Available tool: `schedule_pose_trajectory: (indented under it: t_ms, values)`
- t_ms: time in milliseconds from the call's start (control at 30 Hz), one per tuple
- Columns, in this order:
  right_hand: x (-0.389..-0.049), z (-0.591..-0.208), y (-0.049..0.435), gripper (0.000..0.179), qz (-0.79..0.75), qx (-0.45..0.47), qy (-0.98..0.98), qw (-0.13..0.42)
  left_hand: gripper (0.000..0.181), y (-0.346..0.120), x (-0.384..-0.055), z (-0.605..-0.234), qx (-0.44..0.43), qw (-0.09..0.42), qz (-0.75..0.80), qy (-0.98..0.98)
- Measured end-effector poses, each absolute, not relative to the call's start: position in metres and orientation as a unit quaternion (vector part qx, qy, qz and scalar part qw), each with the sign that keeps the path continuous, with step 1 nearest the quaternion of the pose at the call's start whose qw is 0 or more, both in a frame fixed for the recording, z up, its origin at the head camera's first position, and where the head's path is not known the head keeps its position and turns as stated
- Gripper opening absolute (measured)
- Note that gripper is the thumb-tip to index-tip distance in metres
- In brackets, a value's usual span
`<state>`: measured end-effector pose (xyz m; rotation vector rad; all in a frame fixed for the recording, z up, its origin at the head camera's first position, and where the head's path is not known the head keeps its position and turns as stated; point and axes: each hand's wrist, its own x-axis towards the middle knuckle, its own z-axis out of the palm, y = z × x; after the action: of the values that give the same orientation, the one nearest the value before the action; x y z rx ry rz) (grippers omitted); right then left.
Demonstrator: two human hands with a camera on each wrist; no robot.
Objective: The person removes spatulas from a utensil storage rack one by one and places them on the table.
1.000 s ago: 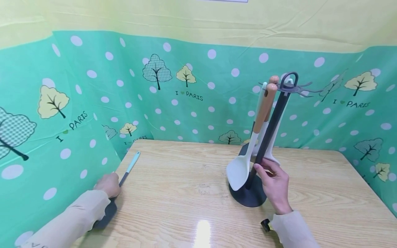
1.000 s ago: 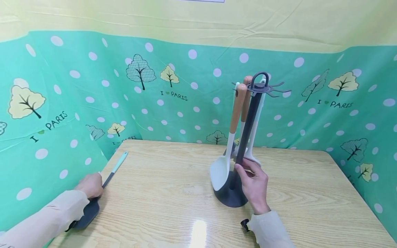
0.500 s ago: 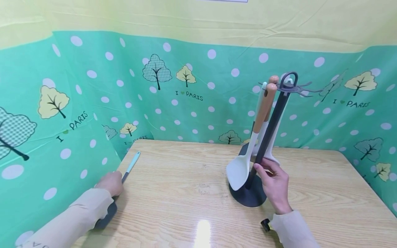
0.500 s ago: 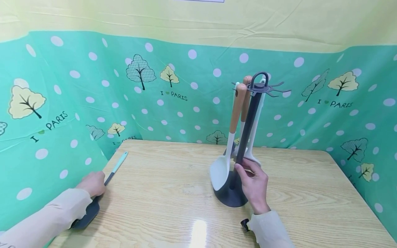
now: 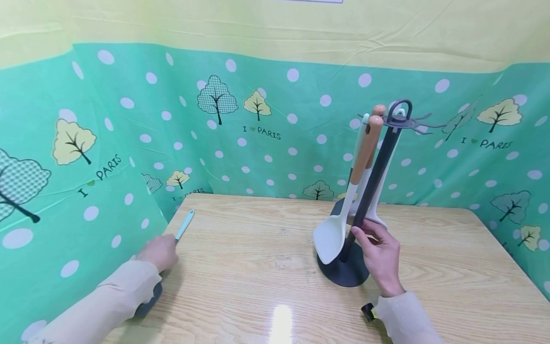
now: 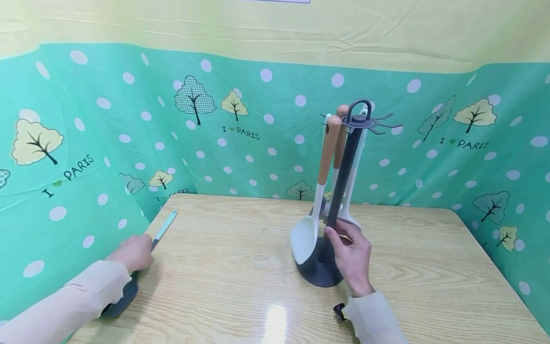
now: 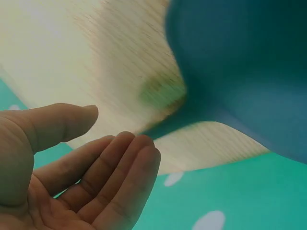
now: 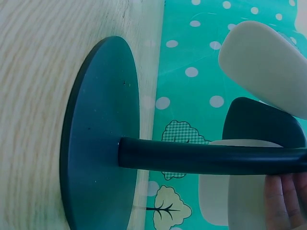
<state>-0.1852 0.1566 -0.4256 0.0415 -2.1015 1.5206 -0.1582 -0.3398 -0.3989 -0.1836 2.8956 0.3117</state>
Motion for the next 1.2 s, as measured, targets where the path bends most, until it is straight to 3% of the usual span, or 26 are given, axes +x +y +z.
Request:
schedule_pose_trajectory:
  t_ms: [133,300,467,733,1200]
  values:
    - [-0.178,-0.413,0.152,0.026,0.562,0.016,-0.781,0.271,0.014,-0.332,-0.158,-0.396,-0.051,0.107,0.111,0.987]
    - [-0.17,-0.402,0.147,0.025,0.561,0.023,-0.781,0.275,0.002,-0.32,-0.159,-0.391,-0.043,0.107,0.123,0.986]
    - [-0.168,-0.398,0.145,0.025,0.563,0.028,-0.778,0.277,0.012,-0.31,-0.157,-0.385,-0.03,0.095,0.132,0.986]
    - [-0.169,-0.399,0.146,0.026,0.563,0.031,-0.778,0.278,0.012,-0.293,-0.157,-0.382,0.012,0.062,0.119,0.991]
    - [-0.184,-0.42,0.154,0.026,0.576,0.014,-0.772,0.269,0.023,-0.256,-0.155,-0.379,0.026,0.07,0.141,0.987]
